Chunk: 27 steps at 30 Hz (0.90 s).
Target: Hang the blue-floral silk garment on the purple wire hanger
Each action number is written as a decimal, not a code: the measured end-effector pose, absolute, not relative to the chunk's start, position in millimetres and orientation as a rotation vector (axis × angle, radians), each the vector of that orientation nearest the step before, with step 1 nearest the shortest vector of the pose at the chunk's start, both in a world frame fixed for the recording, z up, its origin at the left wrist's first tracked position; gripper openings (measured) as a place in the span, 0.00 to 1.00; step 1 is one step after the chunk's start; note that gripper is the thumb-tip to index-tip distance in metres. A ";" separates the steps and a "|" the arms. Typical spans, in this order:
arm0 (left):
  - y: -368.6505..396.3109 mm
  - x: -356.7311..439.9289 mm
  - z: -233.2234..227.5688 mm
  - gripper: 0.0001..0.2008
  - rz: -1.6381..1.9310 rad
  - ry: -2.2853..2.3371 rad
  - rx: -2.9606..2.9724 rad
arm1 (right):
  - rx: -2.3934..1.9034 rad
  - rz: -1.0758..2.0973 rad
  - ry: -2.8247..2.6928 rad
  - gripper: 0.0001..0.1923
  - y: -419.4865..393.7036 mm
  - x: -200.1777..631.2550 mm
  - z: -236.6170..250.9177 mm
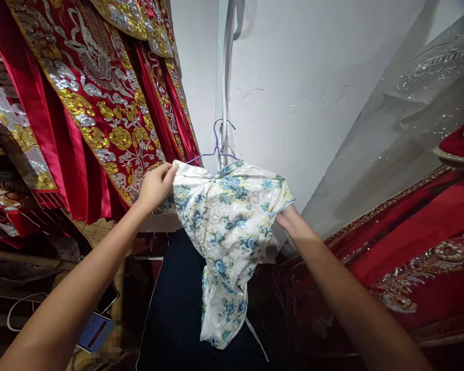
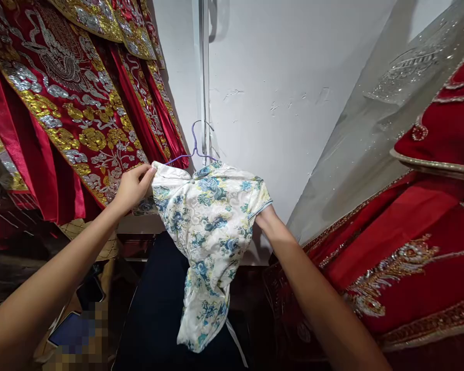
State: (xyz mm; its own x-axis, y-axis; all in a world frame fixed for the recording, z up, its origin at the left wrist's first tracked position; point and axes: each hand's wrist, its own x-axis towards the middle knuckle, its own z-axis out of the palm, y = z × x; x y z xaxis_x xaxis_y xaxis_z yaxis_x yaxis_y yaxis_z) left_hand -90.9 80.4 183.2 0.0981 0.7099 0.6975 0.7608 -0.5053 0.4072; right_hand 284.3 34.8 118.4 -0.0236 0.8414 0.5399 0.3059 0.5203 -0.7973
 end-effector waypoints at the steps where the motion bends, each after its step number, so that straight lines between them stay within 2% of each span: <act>1: 78.1 -91.1 183.2 0.19 -1.372 -1.540 -2.300 | -0.984 0.596 -1.556 0.38 41.2 287.8 115.9; 3: 75.1 -89.0 184.4 0.19 -1.332 -1.567 -2.300 | -0.936 0.683 -1.458 0.42 57.7 294.7 118.7; 6: 75.9 -79.2 190.9 0.19 -1.314 -1.576 -2.280 | -0.919 0.733 -1.327 0.38 78.3 300.0 144.8; 11: 91.1 -62.7 201.0 0.15 -1.315 -1.534 -2.316 | -0.977 0.466 -1.284 0.37 65.6 280.2 206.5; 14: 102.1 -64.0 195.7 0.09 -1.337 -1.601 -2.290 | -0.981 0.459 -1.429 0.37 34.7 257.9 215.8; 16: 106.6 -67.9 187.7 0.05 -1.383 -1.622 -2.303 | -0.928 0.570 -1.603 0.36 14.1 246.6 212.6; 19: 105.1 -70.1 174.0 0.05 -1.574 -1.530 -2.457 | -0.690 0.976 -2.067 0.36 -4.4 238.7 206.9; 21: 96.8 -64.2 167.1 0.06 -1.749 -1.450 -2.583 | -0.573 1.164 -2.304 0.31 -5.7 235.5 200.6; 23: 82.0 -50.5 164.3 0.07 -1.933 -1.430 -2.663 | -0.683 1.012 -2.316 0.26 -0.1 228.8 186.3; 24: 72.5 -40.9 164.8 0.06 -2.061 -1.427 -2.684 | -0.795 0.824 -2.274 0.29 4.0 223.4 175.8; 27: 42.1 -7.9 173.2 0.01 -2.456 -1.357 -2.836 | -1.030 0.238 -2.200 0.50 14.7 201.3 139.1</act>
